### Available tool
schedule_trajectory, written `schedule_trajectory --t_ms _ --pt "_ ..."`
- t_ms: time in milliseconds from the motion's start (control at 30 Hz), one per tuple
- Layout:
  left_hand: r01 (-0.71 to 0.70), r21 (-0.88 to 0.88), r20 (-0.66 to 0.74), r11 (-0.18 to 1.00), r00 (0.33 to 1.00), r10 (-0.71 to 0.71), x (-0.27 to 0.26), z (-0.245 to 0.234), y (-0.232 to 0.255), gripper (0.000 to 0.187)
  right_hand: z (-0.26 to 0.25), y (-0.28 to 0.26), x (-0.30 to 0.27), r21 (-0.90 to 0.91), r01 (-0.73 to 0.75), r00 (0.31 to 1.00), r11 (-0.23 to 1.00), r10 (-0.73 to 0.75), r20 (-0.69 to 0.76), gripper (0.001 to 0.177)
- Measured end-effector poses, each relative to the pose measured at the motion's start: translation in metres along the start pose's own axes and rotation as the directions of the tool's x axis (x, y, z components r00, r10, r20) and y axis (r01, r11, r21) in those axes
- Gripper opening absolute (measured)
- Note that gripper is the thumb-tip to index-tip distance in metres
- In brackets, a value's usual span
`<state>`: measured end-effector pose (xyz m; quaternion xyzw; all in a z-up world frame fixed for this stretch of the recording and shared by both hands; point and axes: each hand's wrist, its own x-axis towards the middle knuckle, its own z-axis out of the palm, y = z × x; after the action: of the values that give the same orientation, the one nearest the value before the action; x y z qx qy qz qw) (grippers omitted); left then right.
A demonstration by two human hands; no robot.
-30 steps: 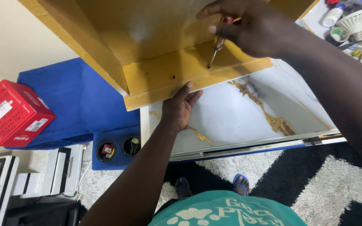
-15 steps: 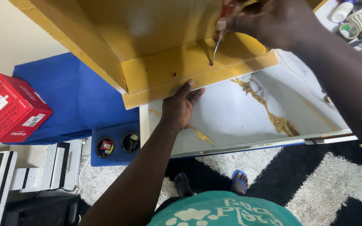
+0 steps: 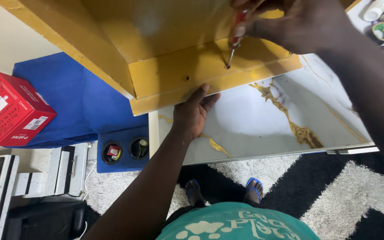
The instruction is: The person uses a screwdriver to attach a white drawer front to a yellow drawer box, repeatedly tightening screws at the corners and sides. The drawer is handled and repositioned several times during the process.
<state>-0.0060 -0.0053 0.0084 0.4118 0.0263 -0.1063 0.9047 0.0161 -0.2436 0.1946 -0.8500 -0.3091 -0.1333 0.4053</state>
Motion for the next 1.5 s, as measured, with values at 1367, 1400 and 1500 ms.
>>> schedule_trajectory --t_ms 1367,1400,1500 --pt "0.249 -0.073 -0.223 0.966 0.940 -0.259 -0.019 0.056 0.046 0.030 0.154 0.004 -0.117 0.822 -0.411 0.604 0.394 0.793 -0.078 0.013" --pt "0.257 -0.078 -0.240 0.963 0.933 -0.269 -0.020 0.057 0.046 0.029 0.156 0.004 -0.119 0.842 -0.391 0.605 0.371 0.793 -0.068 0.011" --pt "0.285 -0.091 -0.229 0.954 0.926 -0.299 -0.019 0.058 0.048 0.029 0.159 0.002 -0.125 0.904 -0.320 0.624 0.284 0.781 -0.024 0.010"
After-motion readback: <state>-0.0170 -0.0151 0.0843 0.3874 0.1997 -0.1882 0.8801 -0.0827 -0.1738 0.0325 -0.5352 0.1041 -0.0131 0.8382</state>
